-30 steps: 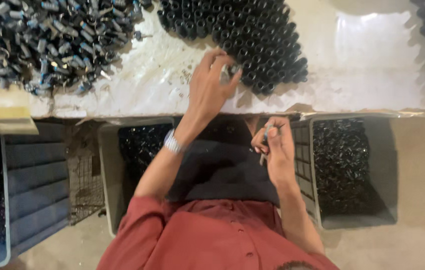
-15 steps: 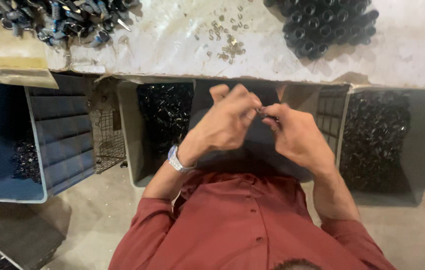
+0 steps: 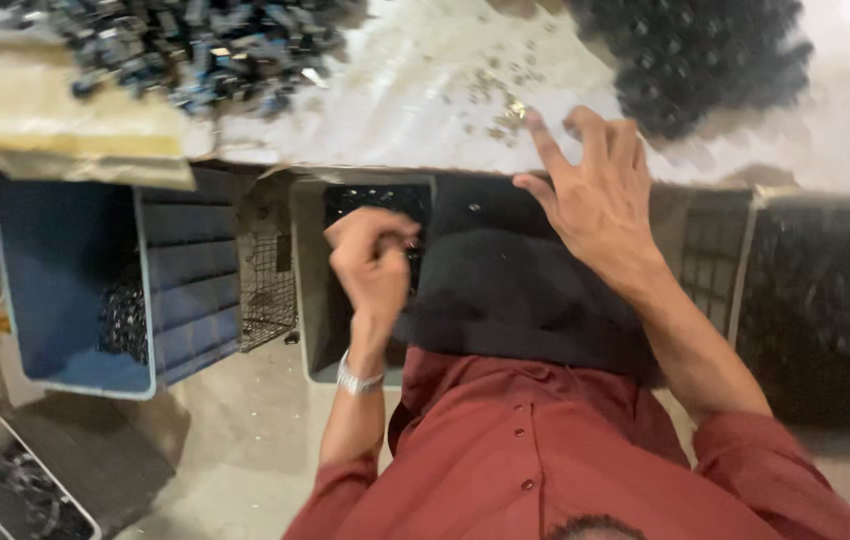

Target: The person stands at a workbench and repeatedly picks a black cylindrical component from a pile, takes a small metal insert, presses and twists the insert into the component by hand, and places the assembled unit on the table. They continue this assembly cycle one piece at a time, occasionally reaching into bins of parts.

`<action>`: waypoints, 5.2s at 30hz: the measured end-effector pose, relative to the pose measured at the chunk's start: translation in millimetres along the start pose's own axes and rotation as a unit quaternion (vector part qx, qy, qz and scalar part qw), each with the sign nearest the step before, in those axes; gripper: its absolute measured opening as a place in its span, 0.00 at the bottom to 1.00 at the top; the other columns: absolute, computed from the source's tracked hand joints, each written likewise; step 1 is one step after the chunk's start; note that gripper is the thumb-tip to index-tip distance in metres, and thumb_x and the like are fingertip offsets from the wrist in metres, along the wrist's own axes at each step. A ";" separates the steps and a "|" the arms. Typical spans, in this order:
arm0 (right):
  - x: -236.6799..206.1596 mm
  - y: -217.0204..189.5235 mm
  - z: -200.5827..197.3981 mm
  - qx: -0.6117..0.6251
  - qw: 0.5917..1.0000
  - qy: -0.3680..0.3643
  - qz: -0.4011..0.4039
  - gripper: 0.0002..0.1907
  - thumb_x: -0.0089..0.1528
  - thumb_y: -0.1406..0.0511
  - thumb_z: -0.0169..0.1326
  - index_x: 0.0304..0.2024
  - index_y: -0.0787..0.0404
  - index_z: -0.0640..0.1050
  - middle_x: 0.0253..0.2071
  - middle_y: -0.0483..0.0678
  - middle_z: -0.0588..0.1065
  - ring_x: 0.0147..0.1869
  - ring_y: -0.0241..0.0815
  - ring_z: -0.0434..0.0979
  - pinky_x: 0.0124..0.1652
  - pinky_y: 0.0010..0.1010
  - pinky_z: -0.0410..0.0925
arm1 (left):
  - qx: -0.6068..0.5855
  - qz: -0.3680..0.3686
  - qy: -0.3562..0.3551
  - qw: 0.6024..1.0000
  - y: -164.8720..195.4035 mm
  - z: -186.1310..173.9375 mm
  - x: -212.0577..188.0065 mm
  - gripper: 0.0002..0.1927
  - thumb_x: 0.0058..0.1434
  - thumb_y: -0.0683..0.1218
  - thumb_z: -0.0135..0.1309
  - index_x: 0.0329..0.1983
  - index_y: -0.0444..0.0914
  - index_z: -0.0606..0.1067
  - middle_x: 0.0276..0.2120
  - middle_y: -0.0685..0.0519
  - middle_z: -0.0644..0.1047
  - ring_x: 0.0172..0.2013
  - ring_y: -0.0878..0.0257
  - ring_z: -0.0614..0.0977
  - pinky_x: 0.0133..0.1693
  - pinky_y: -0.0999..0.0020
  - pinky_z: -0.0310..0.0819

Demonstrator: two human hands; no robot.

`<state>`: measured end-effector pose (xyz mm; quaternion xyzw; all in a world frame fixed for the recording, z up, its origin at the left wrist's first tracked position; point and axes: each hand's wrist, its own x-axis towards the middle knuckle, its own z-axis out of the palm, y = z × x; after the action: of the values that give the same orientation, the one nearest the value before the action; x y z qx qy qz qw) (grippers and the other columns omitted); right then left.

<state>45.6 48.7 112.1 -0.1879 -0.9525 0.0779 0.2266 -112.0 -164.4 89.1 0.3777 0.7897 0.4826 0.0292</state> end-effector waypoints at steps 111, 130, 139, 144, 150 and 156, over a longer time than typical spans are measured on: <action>-33.1 -32.2 -18.1 0.702 0.697 -0.020 0.147 0.09 0.70 0.72 0.58 0.48 0.54 0.72 0.35 0.45 0.73 0.35 0.36 0.74 0.33 0.25 0.68 | -0.035 0.157 -0.335 0.928 45.8 57.0 22.6 0.40 0.55 0.38 0.48 0.73 0.29 0.57 0.44 0.45 0.75 0.46 0.50 0.72 0.60 0.56 0.57; -18.6 3.9 -9.4 0.201 0.966 0.134 0.089 0.06 0.71 0.70 0.62 0.50 0.60 0.78 0.47 0.50 0.78 0.46 0.48 0.77 0.42 0.36 0.72 | 0.380 0.204 0.189 0.882 -19.5 23.6 149.1 0.13 0.65 0.50 0.55 0.45 0.36 0.79 0.39 0.47 0.78 0.42 0.51 0.76 0.45 0.54 0.64; -41.7 -32.7 -10.3 0.399 0.866 0.163 0.254 0.05 0.72 0.71 0.55 0.48 0.65 0.80 0.43 0.48 0.80 0.45 0.36 0.78 0.47 0.24 0.71 | 0.252 0.158 0.083 0.951 -23.7 -9.0 159.7 0.10 0.56 0.50 0.57 0.34 0.38 0.77 0.36 0.48 0.78 0.41 0.49 0.79 0.45 0.56 0.69; -28.2 -40.5 -8.6 0.415 0.879 0.098 0.213 0.05 0.70 0.74 0.57 0.48 0.68 0.81 0.47 0.47 0.81 0.50 0.31 0.78 0.52 0.21 0.70 | 0.147 0.117 -0.152 0.970 -16.7 -33.8 121.6 0.09 0.59 0.52 0.58 0.34 0.43 0.81 0.35 0.54 0.81 0.41 0.56 0.81 0.45 0.56 0.70; -4.0 -36.8 -5.8 0.389 0.907 0.031 0.159 0.09 0.66 0.73 0.62 0.49 0.64 0.82 0.39 0.43 0.80 0.36 0.27 0.72 0.39 0.19 0.67 | 0.122 0.035 -0.239 0.963 -28.6 -64.2 119.1 0.11 0.62 0.54 0.59 0.36 0.43 0.82 0.35 0.53 0.82 0.38 0.57 0.82 0.41 0.60 0.75; -12.8 -32.1 -18.3 0.387 0.903 0.038 0.182 0.06 0.66 0.73 0.63 0.45 0.64 0.83 0.36 0.44 0.79 0.34 0.28 0.69 0.37 0.19 0.65 | 0.253 0.199 0.227 0.919 -27.2 -120.3 183.5 0.39 0.60 0.54 0.69 0.62 0.22 0.68 0.59 0.32 0.69 0.59 0.40 0.68 0.58 0.46 0.63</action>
<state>54.3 15.4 130.6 -0.2585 -0.7875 0.4729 0.2991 -307.8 -145.6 190.2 0.4016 0.7796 0.3355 -0.3441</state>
